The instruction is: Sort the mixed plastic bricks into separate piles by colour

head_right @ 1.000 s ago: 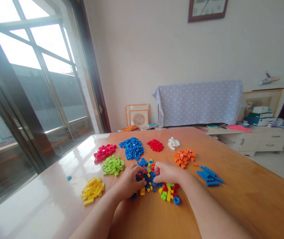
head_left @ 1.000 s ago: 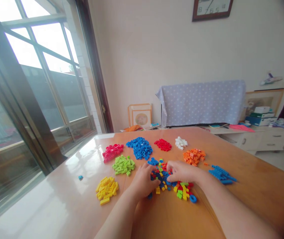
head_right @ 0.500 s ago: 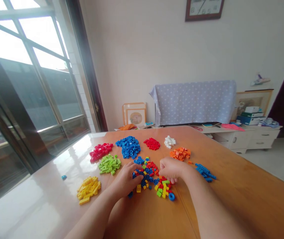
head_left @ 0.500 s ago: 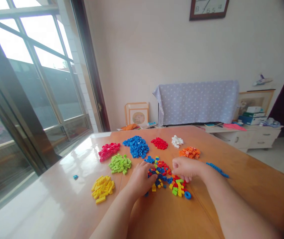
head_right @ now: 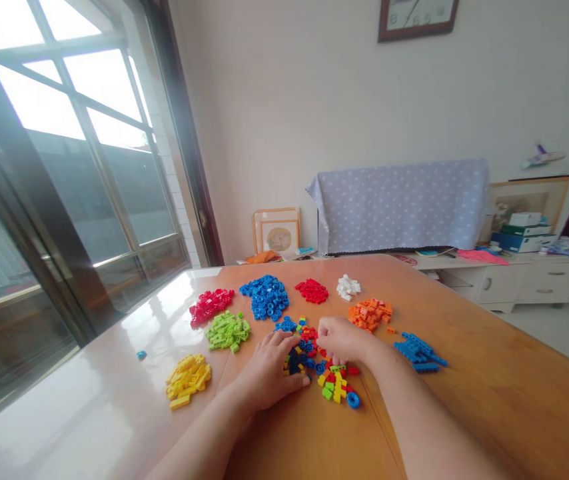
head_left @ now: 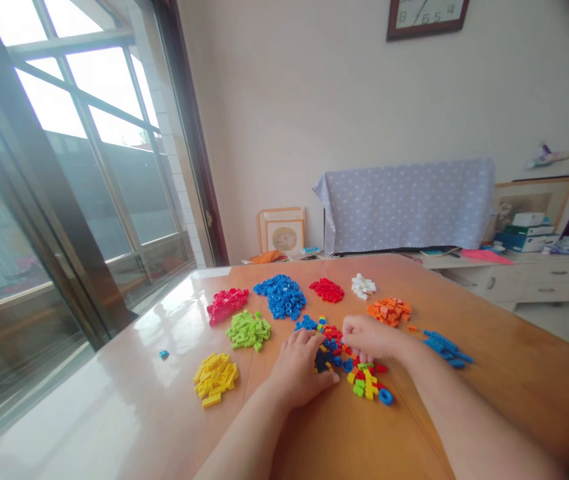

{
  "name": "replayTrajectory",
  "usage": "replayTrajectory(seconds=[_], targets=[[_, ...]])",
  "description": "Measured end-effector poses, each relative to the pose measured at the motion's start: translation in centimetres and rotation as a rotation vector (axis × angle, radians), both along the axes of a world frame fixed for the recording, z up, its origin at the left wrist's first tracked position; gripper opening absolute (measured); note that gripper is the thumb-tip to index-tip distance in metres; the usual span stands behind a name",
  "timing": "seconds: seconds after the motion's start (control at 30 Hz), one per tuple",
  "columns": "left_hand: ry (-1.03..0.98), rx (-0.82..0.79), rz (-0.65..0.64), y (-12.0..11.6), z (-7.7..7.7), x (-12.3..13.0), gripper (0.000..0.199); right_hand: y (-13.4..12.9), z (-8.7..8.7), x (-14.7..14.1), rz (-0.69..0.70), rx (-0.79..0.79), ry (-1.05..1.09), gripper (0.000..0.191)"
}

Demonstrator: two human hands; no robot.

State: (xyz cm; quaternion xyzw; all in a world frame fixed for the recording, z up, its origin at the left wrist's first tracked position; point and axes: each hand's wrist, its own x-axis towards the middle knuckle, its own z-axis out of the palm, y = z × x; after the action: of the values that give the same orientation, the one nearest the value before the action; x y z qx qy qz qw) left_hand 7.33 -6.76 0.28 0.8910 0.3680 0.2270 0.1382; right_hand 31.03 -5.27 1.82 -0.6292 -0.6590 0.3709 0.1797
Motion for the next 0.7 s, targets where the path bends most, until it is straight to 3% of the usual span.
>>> replayTrajectory(seconds=[0.13,0.27,0.4,0.5,0.6,0.7], targets=[[-0.051,0.072,0.041,0.4,0.1,0.0,0.056,0.4,0.2,0.0,-0.076,0.291,0.033,0.015],[-0.158,0.116,0.218,1.6,-0.3,-0.3,0.037,0.8,0.8,-0.6,-0.197,0.544,0.007,0.028],[-0.316,0.096,0.343,3.1,-0.9,-0.8,0.038,0.8,1.6,-1.9,-0.112,0.467,-0.008,0.043],[-0.444,0.028,0.391,3.6,-0.8,-1.1,0.039,-0.3,1.6,-2.3,-0.019,0.392,-0.055,0.067],[-0.522,-0.091,0.444,3.9,-0.6,-1.3,0.045,-2.7,0.5,-2.1,0.028,0.316,-0.169,0.087],[-0.579,-0.198,0.48,4.1,-0.5,-1.3,0.05,-5.8,-1.3,-1.7,0.02,0.255,-0.306,0.094]])
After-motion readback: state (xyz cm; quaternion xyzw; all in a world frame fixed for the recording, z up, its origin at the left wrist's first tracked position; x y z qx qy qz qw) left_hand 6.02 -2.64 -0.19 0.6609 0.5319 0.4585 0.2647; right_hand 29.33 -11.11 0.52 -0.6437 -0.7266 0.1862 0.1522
